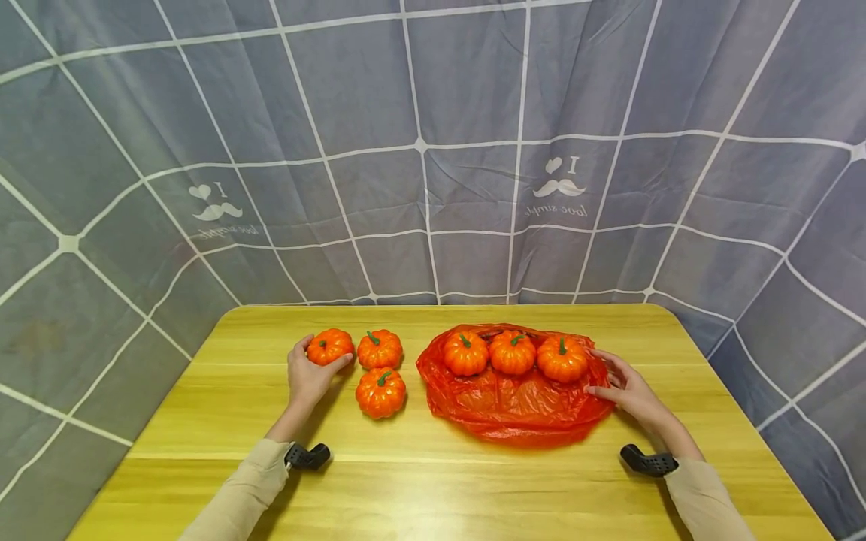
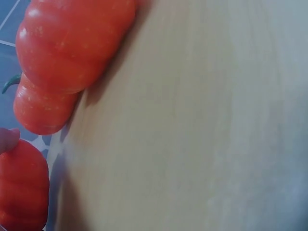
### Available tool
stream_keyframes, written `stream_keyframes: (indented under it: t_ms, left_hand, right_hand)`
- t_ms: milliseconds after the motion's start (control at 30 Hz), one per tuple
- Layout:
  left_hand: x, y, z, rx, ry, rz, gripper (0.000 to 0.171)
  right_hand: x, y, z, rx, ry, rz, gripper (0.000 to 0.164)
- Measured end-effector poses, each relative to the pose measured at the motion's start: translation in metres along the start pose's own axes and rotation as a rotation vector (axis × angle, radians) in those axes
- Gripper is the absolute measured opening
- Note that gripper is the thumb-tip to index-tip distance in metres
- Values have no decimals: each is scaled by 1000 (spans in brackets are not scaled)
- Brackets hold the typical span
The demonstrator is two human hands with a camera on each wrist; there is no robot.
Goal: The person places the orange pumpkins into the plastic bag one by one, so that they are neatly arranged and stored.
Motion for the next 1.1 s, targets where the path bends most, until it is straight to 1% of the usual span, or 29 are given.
stream_keyframes:
  t_ms: [167, 333, 533, 800, 967, 1100]
  left_hand:
    - [2, 2, 3, 11, -5, -5, 88]
    - [5, 5, 10, 1, 12, -9, 89]
    - [8, 10, 20, -4, 29, -19, 91]
    - [8, 18, 41, -36, 62, -22, 91]
    - [3, 24, 54, -35, 82, -53, 89]
    - [-3, 30, 68, -53, 99, -86, 89]
  right_hand:
    - [-1, 0, -1, 19, -41, -5, 60]
    - [-2, 0, -2, 41, -81, -10, 61]
    - [-2, 0, -4, 59, -62, -3, 61]
    - [-1, 1, -3, 63, -66, -2, 62]
    - [0, 1, -1, 27, -48, 12, 63]
    - [-1, 0, -1, 2, -32, 15, 64]
Point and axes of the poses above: each hand's wrist, its own y-axis away from the middle knuckle, its own x-axis out of the back of the hand, z = x × y, the point moved 7 cm from there along -y, towards the middle knuckle, and after that the axes turned 7 degrees about y, right-handed, at the moved point
